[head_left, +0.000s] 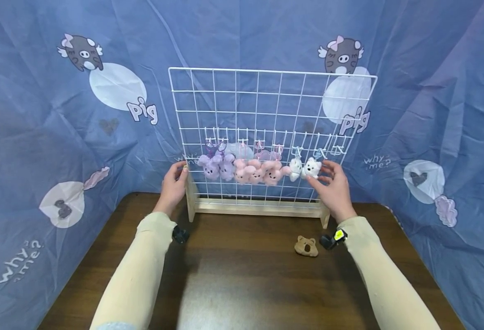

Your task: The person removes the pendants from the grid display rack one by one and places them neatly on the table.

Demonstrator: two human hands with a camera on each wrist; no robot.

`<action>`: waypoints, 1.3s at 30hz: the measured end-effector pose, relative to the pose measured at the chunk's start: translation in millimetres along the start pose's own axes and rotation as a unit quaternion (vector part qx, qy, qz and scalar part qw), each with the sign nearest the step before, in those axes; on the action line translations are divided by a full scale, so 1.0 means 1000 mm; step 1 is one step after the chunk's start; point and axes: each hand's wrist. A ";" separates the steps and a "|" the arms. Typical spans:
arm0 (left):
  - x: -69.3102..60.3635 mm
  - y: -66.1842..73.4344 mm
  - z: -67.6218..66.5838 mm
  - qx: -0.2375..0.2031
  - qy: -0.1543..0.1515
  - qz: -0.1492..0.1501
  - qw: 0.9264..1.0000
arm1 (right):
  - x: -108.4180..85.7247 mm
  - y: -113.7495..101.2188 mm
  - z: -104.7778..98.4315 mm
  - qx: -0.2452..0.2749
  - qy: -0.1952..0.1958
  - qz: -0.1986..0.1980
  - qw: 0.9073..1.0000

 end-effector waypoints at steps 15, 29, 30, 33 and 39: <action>0.001 -0.001 -0.001 0.001 -0.005 -0.007 1.000 | 0.005 0.001 0.003 0.017 0.007 -0.009 1.000; 0.000 0.001 -0.001 0.002 -0.011 -0.012 1.000 | -0.004 0.001 -0.001 0.016 0.009 -0.050 0.999; 0.000 0.001 -0.001 0.002 -0.011 -0.013 1.000 | -0.004 0.001 0.000 0.014 0.011 -0.051 0.999; 0.000 0.002 -0.001 -0.001 -0.013 -0.014 1.000 | -0.006 0.000 0.000 0.008 0.016 -0.055 0.998; -0.001 0.003 -0.002 -0.005 -0.012 -0.015 1.000 | -0.009 -0.006 -0.001 0.017 0.022 -0.066 0.997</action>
Point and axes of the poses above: each hand's wrist, its own x-axis towards the middle knuckle, its own z-axis out of the palm, y = z × x, and after that the axes turned 7 degrees about -y, right-handed
